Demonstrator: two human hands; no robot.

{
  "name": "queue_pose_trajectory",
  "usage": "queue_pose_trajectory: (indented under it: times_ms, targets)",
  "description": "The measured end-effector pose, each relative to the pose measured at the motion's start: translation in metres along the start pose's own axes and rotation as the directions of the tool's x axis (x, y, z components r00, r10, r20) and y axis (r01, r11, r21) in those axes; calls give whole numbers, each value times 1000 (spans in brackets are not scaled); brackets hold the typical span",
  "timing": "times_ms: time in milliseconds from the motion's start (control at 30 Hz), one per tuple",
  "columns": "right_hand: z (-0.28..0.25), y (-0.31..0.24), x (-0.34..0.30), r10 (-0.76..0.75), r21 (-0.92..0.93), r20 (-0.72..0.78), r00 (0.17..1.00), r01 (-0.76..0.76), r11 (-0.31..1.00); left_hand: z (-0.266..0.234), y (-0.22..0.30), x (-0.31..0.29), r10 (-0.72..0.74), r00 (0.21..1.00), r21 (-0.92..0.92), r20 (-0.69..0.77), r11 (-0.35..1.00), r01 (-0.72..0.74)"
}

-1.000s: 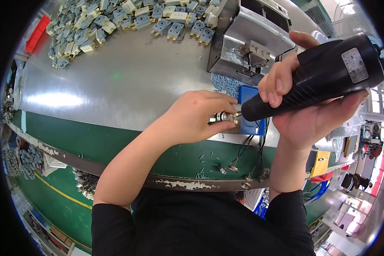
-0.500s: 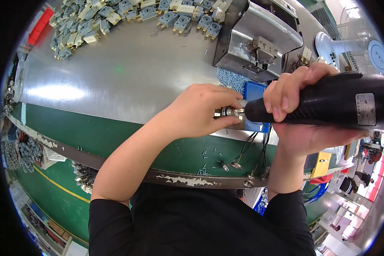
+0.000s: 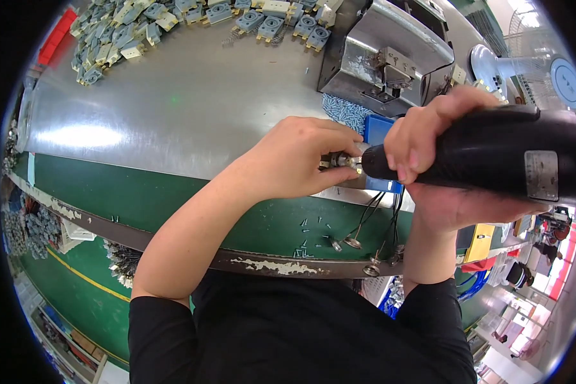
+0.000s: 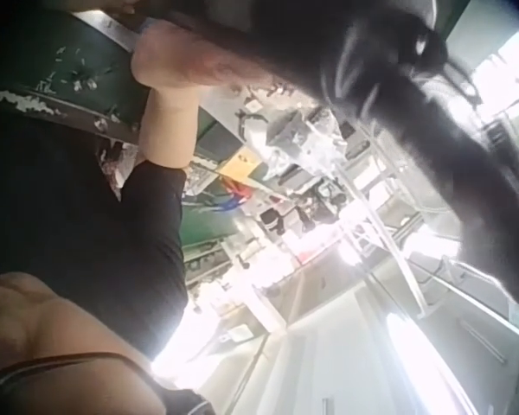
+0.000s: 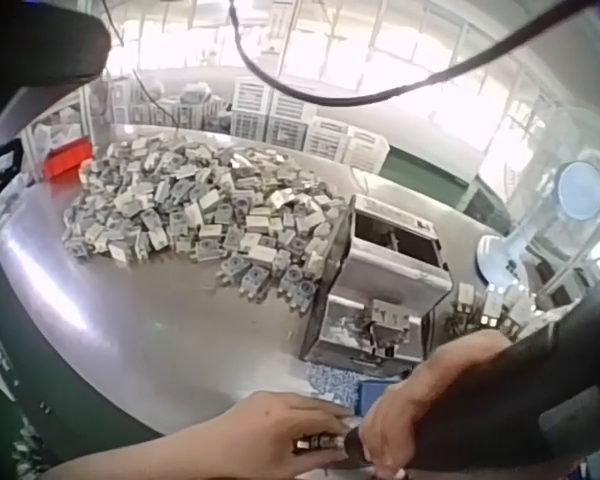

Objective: Assemble small electrical components by attaching wires and using an electric screwdriver.

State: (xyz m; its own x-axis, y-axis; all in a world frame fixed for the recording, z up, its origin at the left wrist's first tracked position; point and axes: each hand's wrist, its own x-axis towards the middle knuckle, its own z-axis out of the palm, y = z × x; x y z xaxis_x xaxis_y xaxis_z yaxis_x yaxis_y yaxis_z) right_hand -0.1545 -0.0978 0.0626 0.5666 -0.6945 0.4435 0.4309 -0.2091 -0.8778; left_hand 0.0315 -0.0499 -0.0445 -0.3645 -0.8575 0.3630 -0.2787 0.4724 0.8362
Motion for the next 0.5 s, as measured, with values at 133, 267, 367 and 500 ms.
queue_pose_trajectory:
  times_ms: [133, 267, 367, 500]
  targets:
    - [-10, -17, 22, -68, 118, 4, 998, 67, 991, -1, 2, 2, -10, 1000, -10, 14, 1000, 10]
    - [-65, -39, 51, -157, -147, 17, 987, 158, 976, -1, 4, 5, 26, 1000, 14, -1, 1000, -26]
    - [-51, -28, 65, -266, -278, -272, 925, 190, 942, -2, 6, 4, 21, 1000, 12, 2, 1000, -21]
    - [-52, -18, 77, -254, -333, -475, 842, 95, 938, -2, 9, 5, 2, 1000, -1, 14, 1000, -2]
